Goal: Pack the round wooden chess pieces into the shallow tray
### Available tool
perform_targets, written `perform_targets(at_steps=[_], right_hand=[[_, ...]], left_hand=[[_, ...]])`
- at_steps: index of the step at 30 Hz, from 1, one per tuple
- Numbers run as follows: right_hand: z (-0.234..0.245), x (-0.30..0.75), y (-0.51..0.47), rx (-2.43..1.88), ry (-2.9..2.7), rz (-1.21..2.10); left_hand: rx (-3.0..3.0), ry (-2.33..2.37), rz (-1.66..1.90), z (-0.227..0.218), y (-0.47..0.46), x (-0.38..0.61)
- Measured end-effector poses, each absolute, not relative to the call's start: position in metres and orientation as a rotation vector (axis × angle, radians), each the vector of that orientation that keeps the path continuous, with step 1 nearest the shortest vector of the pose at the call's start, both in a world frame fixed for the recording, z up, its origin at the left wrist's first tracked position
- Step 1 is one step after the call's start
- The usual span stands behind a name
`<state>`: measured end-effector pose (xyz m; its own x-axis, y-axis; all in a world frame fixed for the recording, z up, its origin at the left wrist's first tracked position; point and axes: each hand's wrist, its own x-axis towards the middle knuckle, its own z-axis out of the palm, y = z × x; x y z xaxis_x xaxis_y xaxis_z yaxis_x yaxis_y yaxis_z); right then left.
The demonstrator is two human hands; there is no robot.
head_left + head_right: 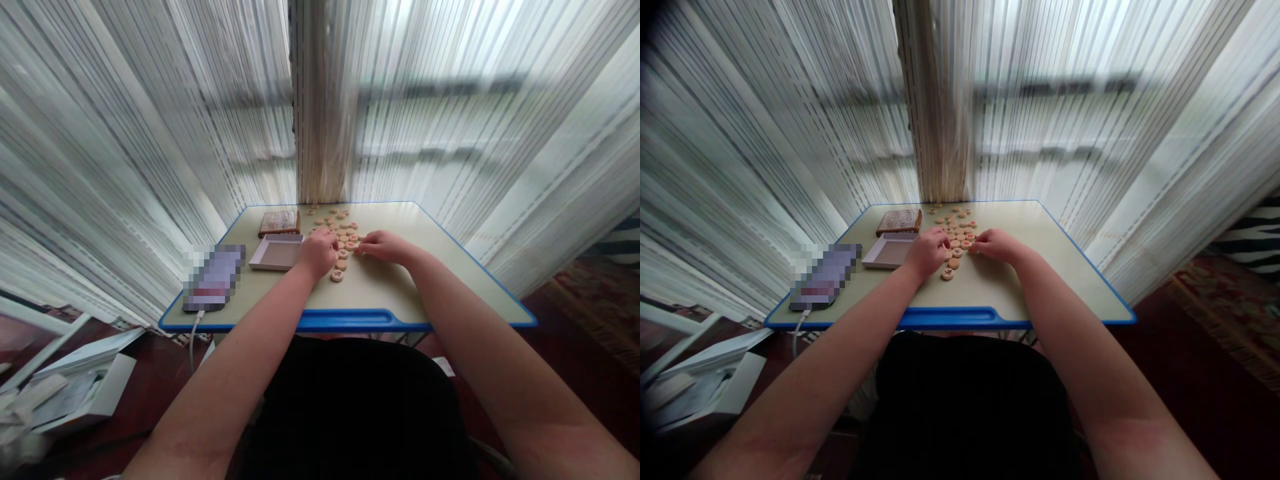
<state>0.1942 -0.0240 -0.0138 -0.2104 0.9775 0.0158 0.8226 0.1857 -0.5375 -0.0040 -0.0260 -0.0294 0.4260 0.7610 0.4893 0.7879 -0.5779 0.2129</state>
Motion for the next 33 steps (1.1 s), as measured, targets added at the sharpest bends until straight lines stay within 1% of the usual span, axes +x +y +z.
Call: perform_targets(at_steps=[5,17,19,23,26,33], right_hand=[[-0.019,0.195,-0.019,-1.663,-2.155,0.594],[-0.021,0.194,-0.017,-1.669,-2.164,0.646],[-0.02,0.193,-0.018,-1.681,-2.207,0.605],[-0.017,0.191,-0.021,-1.7,-2.255,0.412],[-0.013,0.188,-0.026,-1.606,-2.277,0.404],[-0.011,0.173,-0.036,-1.216,-2.39,0.631]], left_hand=[[-2.605,-1.407,-0.9,-0.031,-0.025,-0.005],[-2.646,-1.444,-0.799,-0.029,-0.025,-0.006],[-2.65,-1.434,-0.788,-0.03,-0.025,-0.005],[-2.69,-1.402,-0.771,-0.031,-0.023,-0.005],[-2.721,-1.392,-0.752,-0.031,-0.022,-0.006],[-2.817,-1.477,-0.643,-0.026,-0.019,-0.01]])
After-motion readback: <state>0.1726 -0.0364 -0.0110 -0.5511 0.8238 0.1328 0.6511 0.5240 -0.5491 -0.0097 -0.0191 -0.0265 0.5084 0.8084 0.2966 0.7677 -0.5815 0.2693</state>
